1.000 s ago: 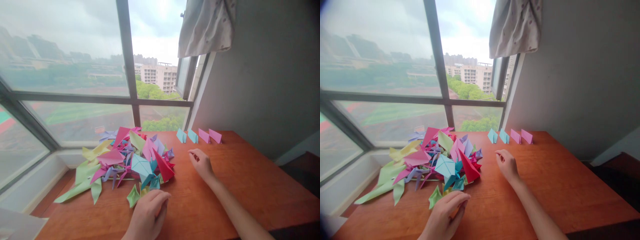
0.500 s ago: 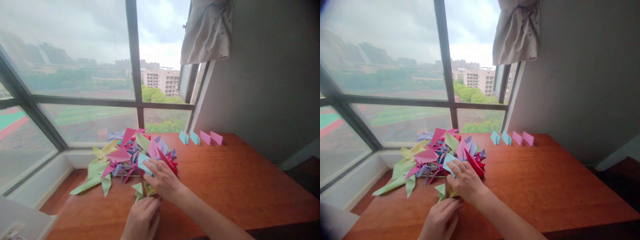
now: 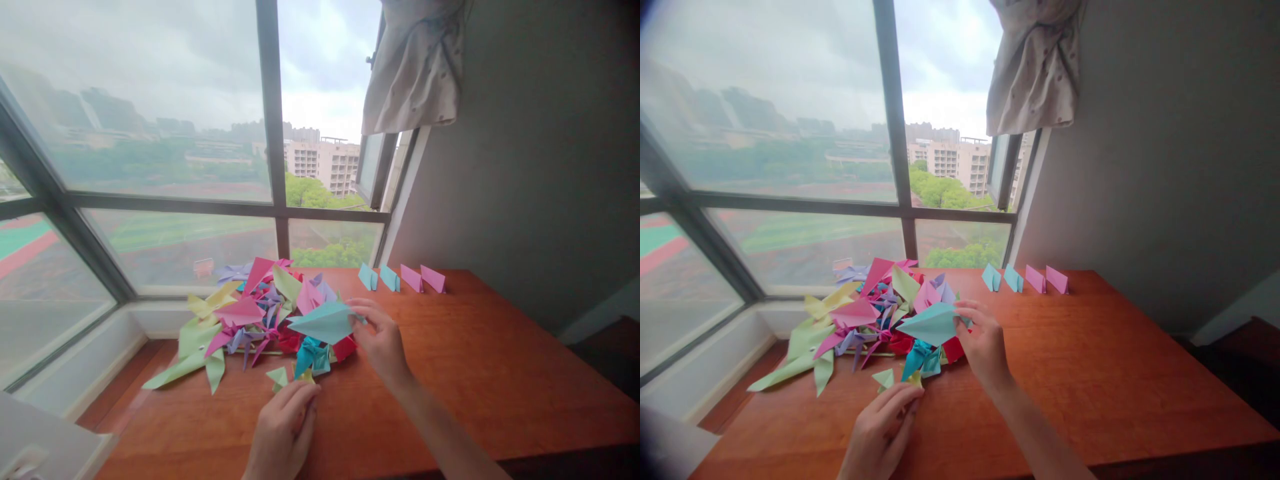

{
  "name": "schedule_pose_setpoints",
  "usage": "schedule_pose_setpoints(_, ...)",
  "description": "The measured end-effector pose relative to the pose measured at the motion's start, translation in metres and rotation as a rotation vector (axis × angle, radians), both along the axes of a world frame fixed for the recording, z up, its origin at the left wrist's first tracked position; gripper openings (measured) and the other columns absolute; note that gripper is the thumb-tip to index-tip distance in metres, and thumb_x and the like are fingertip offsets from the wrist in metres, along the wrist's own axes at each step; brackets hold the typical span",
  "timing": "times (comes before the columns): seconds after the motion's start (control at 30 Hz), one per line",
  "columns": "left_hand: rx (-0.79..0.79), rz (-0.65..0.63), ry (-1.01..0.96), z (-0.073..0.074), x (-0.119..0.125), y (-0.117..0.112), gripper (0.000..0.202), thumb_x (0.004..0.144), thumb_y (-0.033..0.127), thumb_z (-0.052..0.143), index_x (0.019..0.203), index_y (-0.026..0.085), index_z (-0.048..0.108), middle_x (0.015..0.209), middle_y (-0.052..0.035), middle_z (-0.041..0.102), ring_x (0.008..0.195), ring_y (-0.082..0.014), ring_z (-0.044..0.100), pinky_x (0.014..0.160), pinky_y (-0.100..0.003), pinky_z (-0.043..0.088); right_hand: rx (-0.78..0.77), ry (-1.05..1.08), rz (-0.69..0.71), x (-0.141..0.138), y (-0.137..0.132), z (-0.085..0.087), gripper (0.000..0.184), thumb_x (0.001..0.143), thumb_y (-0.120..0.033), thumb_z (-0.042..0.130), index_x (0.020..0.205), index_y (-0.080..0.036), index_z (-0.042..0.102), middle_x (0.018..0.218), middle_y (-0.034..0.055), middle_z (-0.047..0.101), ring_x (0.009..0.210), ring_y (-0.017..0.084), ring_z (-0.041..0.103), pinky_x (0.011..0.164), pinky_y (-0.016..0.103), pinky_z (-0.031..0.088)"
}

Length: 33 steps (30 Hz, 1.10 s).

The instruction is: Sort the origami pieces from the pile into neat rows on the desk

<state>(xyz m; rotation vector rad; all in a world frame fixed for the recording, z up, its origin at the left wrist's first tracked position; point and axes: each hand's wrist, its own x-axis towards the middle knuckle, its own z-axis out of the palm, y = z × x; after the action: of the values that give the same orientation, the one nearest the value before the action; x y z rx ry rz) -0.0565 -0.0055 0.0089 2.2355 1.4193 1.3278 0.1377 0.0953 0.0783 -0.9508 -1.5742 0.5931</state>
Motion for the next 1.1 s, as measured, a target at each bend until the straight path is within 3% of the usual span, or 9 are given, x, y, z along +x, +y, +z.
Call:
schedule_pose_setpoints(0.13, -0.029, 0.028, -0.154, 0.003, 0.001, 0.002, 0.020, 0.089, 0.022, 0.060, 0.107, 0.024, 0.068, 0.105, -0.0076, 0.071, 0.086, -0.0179, 0.070, 0.074, -0.024, 0.057, -0.213, 0.196, 0.043, 0.030, -0.013, -0.006, 0.021, 0.085, -0.040, 0.065, 0.091, -0.022, 0.073, 0.110, 0.0086, 0.068, 0.104, 0.024, 0.062, 0.082, 0.034, 0.054)
schedule_pose_setpoints(0.23, -0.166, 0.001, -0.407, 0.007, 0.007, 0.003, 0.029, 0.091, 0.028, 0.059, 0.119, 0.024, 0.061, 0.103, -0.0079, 0.071, 0.076, -0.0160, 0.069, 0.067, -0.024, 0.057, -0.312, 0.282, 0.071, 0.047, -0.024, -0.013, 0.025, 0.083, -0.043, 0.068, 0.093, -0.021, 0.074, 0.108, 0.0084, 0.069, 0.102, 0.025, 0.062, 0.082, 0.033, 0.053)
schedule_pose_setpoints(0.37, -0.357, -0.075, -0.695, 0.008, 0.018, 0.008, 0.044, 0.092, 0.036, 0.059, 0.133, 0.024, 0.049, 0.102, -0.0072, 0.070, 0.078, -0.0169, 0.069, 0.065, -0.024, 0.057, -0.411, 0.311, 0.089, 0.061, -0.039, -0.026, 0.026, 0.083, -0.043, 0.069, 0.094, -0.020, 0.075, 0.105, 0.0080, 0.069, 0.100, 0.024, 0.062, 0.082, 0.031, 0.052)
schedule_pose_setpoints(0.43, -0.388, -0.096, -0.690, 0.007, 0.024, 0.012, 0.040, 0.089, 0.037, 0.062, 0.126, 0.023, 0.056, 0.096, -0.0064, 0.071, 0.078, -0.0175, 0.069, 0.064, -0.023, 0.056, -0.429, 0.286, 0.104, 0.065, -0.045, -0.033, 0.024, 0.083, -0.043, 0.069, 0.091, -0.021, 0.075, 0.104, 0.0075, 0.069, 0.098, 0.023, 0.062, 0.081, 0.029, 0.052)
schedule_pose_setpoints(0.53, -0.370, -0.072, -0.566, 0.003, 0.029, 0.016, 0.023, 0.087, 0.035, 0.065, 0.102, 0.019, 0.068, 0.080, -0.0044, 0.072, 0.069, -0.0165, 0.067, 0.060, -0.021, 0.053, -0.423, 0.206, 0.128, 0.073, -0.049, -0.041, 0.023, 0.085, -0.042, 0.066, 0.089, -0.021, 0.074, 0.104, 0.0078, 0.068, 0.097, 0.023, 0.062, 0.079, 0.029, 0.052)
schedule_pose_setpoints(0.67, -0.301, -0.004, -0.432, 0.003, 0.030, 0.018, 0.016, 0.088, 0.031, 0.062, 0.090, 0.018, 0.070, 0.072, -0.0029, 0.071, 0.066, -0.0169, 0.066, 0.060, -0.022, 0.052, -0.318, -0.026, 0.139, 0.086, -0.052, -0.040, 0.017, 0.089, -0.036, 0.060, 0.090, -0.021, 0.070, 0.109, 0.0081, 0.066, 0.104, 0.024, 0.061, 0.088, 0.033, 0.051)
schedule_pose_setpoints(0.8, -0.229, 0.033, -0.320, 0.009, 0.033, 0.018, 0.011, 0.088, 0.026, 0.061, 0.088, 0.020, 0.070, 0.075, -0.0019, 0.071, 0.068, -0.0169, 0.067, 0.065, -0.023, 0.053, -0.038, -0.369, -0.007, 0.088, -0.059, -0.027, 0.020, 0.088, -0.023, 0.060, 0.107, -0.024, 0.065, 0.115, 0.0076, 0.063, 0.111, 0.023, 0.056, 0.098, 0.039, 0.045)
schedule_pose_setpoints(0.93, -0.164, -0.026, -0.230, 0.013, 0.045, 0.020, 0.010, 0.088, 0.019, 0.059, 0.087, 0.021, 0.068, 0.079, -0.0009, 0.071, 0.069, -0.0152, 0.066, 0.066, -0.022, 0.052, 0.181, -0.671, -0.004, 0.066, -0.071, -0.019, 0.023, 0.088, -0.016, 0.057, 0.110, -0.024, 0.063, 0.108, 0.0067, 0.065, 0.104, 0.024, 0.056, 0.092, 0.039, 0.044)
schedule_pose_setpoints(1.1, -0.144, -0.117, -0.208, 0.018, 0.060, 0.018, 0.012, 0.088, 0.013, 0.057, 0.087, 0.020, 0.067, 0.080, -0.0005, 0.071, 0.071, -0.0137, 0.067, 0.067, -0.020, 0.052, 0.219, -0.831, 0.020, 0.041, -0.075, -0.023, 0.012, 0.094, -0.020, 0.053, 0.088, -0.022, 0.063, 0.083, 0.0025, 0.065, 0.079, 0.018, 0.056, 0.070, 0.030, 0.041)
